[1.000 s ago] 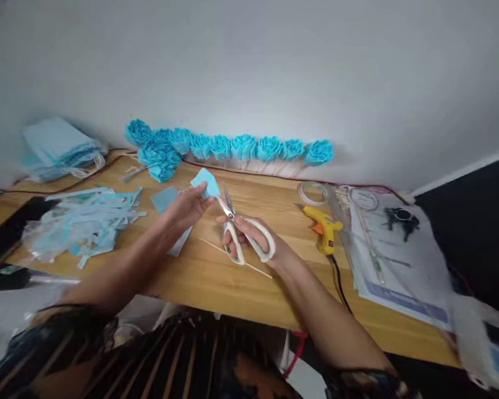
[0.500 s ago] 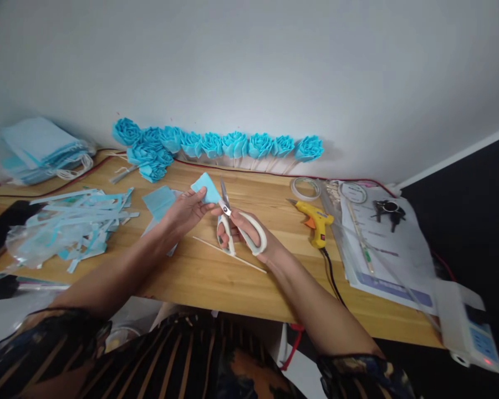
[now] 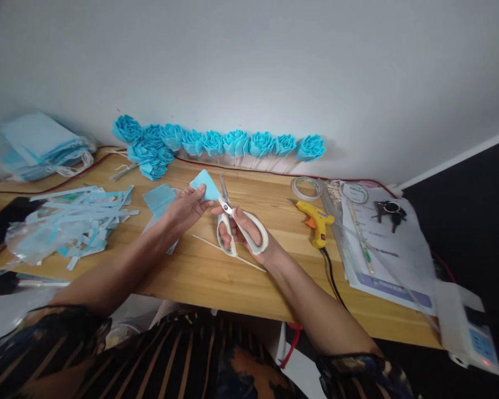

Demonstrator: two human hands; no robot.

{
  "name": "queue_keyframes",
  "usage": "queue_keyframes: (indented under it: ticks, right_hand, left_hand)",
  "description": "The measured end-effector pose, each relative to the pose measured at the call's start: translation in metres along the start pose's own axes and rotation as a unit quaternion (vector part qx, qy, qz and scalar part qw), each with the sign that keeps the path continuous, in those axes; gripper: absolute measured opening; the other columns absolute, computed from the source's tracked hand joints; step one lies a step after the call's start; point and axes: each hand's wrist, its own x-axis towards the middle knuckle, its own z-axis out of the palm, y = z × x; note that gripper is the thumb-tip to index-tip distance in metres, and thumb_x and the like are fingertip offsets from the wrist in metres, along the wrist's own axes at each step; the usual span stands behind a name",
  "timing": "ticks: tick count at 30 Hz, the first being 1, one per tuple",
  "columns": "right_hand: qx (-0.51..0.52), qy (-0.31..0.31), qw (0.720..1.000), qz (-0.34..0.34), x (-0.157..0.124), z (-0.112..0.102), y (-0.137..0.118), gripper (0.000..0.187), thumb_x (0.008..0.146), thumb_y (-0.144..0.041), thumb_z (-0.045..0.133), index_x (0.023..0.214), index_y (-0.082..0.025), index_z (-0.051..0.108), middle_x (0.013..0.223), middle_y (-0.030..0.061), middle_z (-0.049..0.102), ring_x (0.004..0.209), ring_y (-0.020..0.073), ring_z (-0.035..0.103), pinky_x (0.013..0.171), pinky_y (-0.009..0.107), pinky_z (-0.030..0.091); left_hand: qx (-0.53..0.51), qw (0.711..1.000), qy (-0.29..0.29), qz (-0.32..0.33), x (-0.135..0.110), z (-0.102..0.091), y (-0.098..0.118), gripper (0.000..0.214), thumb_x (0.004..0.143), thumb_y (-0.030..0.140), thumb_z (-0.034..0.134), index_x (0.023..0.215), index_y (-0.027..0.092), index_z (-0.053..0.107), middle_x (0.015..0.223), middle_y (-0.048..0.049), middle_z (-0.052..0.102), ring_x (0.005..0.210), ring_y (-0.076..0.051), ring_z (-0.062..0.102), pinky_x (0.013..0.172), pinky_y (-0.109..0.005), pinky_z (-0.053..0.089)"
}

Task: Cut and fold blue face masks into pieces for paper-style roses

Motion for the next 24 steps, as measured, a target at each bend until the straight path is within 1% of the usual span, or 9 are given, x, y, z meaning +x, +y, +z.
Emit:
queue_keyframes:
  ticks: [7, 11, 17, 24]
  right_hand:
    - [0.004, 0.010, 1.000, 0.009, -0.0003, 0.0044, -0.0021, 0.063, 0.084, -0.070, 0.058, 0.116, -0.017, 0.066, 0.062, -0.0015, 0.053, 0.050, 0.0120, 0.049, 0.046, 0.026, 0.041]
    - [0.005, 0.027, 1.000, 0.014, -0.0010, 0.0053, -0.0019, 0.063, 0.085, -0.069, 0.058, 0.119, -0.017, 0.065, 0.063, -0.0022, 0.053, 0.048, 0.0104, 0.047, 0.044, 0.024, 0.039]
    - [0.027, 0.023, 0.999, 0.019, -0.0009, 0.0068, -0.0024, 0.061, 0.086, -0.065, 0.059, 0.124, -0.017, 0.064, 0.062, -0.0028, 0.053, 0.046, 0.0091, 0.045, 0.041, 0.023, 0.038]
    - [0.043, 0.044, 0.998, 0.030, -0.0006, 0.0066, -0.0009, 0.064, 0.080, -0.071, 0.063, 0.115, -0.017, 0.068, 0.065, -0.0018, 0.054, 0.047, 0.0082, 0.046, 0.038, 0.021, 0.038]
  left_hand:
    - [0.001, 1.000, -0.001, -0.003, 0.0008, -0.0011, -0.0006, 0.013, 0.081, 0.012, 0.075, 0.073, 0.011, 0.065, 0.065, 0.0013, 0.070, 0.057, -0.007, 0.065, 0.059, -0.019, 0.057]
    - [0.002, 1.000, 0.001, -0.003, 0.0010, -0.0010, -0.0012, 0.013, 0.080, 0.012, 0.075, 0.074, 0.011, 0.065, 0.066, 0.0006, 0.069, 0.058, -0.008, 0.065, 0.059, -0.019, 0.057]
    - [0.006, 1.000, 0.001, -0.005, 0.0002, -0.0003, -0.0006, 0.012, 0.080, 0.012, 0.075, 0.074, 0.011, 0.066, 0.066, 0.0004, 0.069, 0.057, -0.008, 0.065, 0.059, -0.020, 0.057]
    - [0.007, 1.000, -0.002, -0.002, 0.0014, -0.0027, -0.0012, 0.012, 0.080, 0.013, 0.076, 0.073, 0.012, 0.066, 0.068, 0.0005, 0.070, 0.059, -0.008, 0.065, 0.061, -0.020, 0.056]
